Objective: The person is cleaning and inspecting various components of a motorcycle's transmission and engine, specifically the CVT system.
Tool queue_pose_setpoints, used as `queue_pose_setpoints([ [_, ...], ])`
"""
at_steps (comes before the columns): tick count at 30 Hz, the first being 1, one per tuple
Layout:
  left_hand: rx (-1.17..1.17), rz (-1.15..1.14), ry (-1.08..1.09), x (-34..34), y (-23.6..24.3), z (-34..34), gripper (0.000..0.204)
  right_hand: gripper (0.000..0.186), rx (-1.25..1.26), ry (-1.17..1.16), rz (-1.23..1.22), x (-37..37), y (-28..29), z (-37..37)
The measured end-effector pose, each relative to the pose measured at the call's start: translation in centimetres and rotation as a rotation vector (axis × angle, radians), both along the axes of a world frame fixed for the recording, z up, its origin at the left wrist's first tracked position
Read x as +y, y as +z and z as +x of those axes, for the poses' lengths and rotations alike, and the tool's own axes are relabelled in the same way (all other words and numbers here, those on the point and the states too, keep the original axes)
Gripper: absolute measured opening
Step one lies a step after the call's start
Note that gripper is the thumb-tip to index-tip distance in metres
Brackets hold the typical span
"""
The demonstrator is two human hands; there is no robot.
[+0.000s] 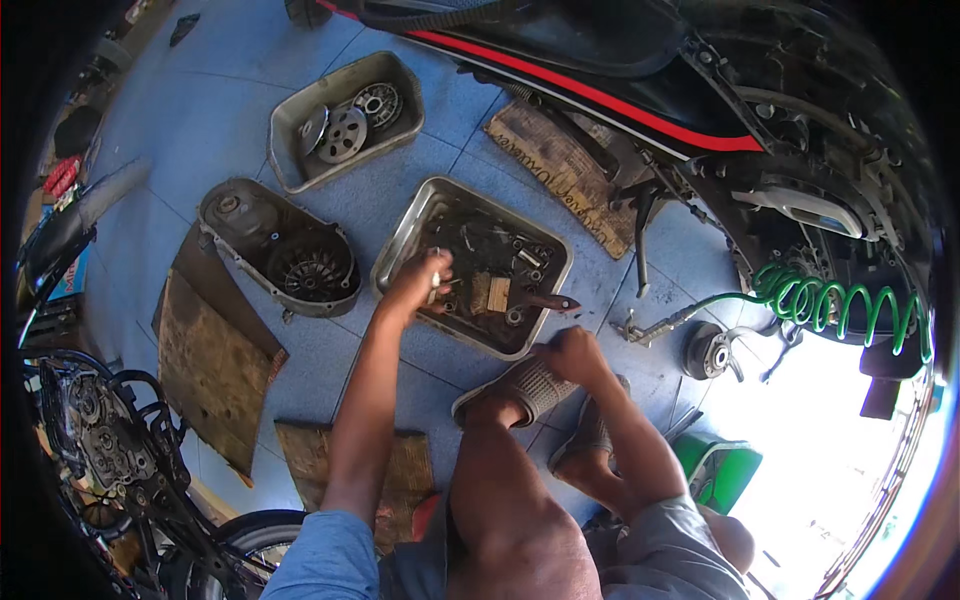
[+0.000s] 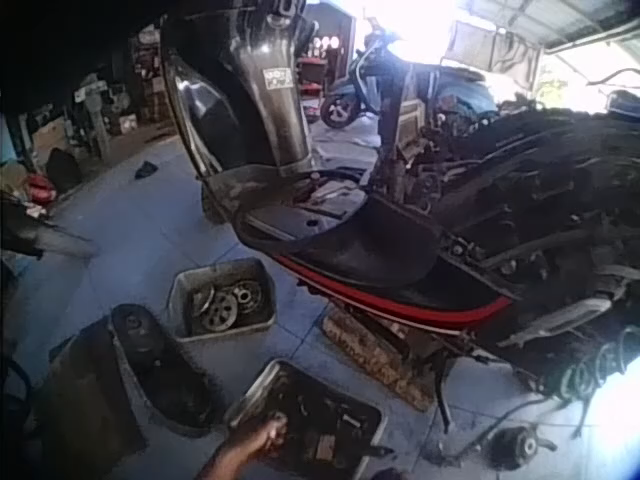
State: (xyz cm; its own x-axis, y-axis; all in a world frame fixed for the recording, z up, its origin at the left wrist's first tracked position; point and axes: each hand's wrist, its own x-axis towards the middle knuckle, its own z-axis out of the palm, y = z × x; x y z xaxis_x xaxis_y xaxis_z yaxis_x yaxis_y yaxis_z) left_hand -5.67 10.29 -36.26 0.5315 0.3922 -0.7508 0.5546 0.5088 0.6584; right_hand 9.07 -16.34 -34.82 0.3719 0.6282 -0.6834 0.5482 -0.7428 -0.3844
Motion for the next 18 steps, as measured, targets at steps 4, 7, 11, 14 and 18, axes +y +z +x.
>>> queue_pose_setpoints([
  [4,0.396,1.180,-0.725,-2.4,2.7,0.8,0.062,0.038,-0.773,0.340,0.151,-5.9,1.2,4.3],
  [7,0.093,0.871,-0.329,-0.4,-1.7,1.1,0.062,0.040,-1.007,0.772,-0.041,-10.2,-2.1,7.2],
  [11,0.105,0.160,-0.044,-1.7,2.5,5.0,0.068,0.038,-0.991,0.768,-0.022,-13.3,-3.5,9.9],
  [14,-0.128,-0.307,0.112,-1.5,2.6,6.8,0.058,0.039,-0.727,0.627,-0.106,-13.9,-2.7,10.3],
  [18,-0.213,-0.418,0.164,-2.7,3.1,11.2,0.054,0.050,-0.494,0.176,-0.139,-5.5,9.7,5.9],
])
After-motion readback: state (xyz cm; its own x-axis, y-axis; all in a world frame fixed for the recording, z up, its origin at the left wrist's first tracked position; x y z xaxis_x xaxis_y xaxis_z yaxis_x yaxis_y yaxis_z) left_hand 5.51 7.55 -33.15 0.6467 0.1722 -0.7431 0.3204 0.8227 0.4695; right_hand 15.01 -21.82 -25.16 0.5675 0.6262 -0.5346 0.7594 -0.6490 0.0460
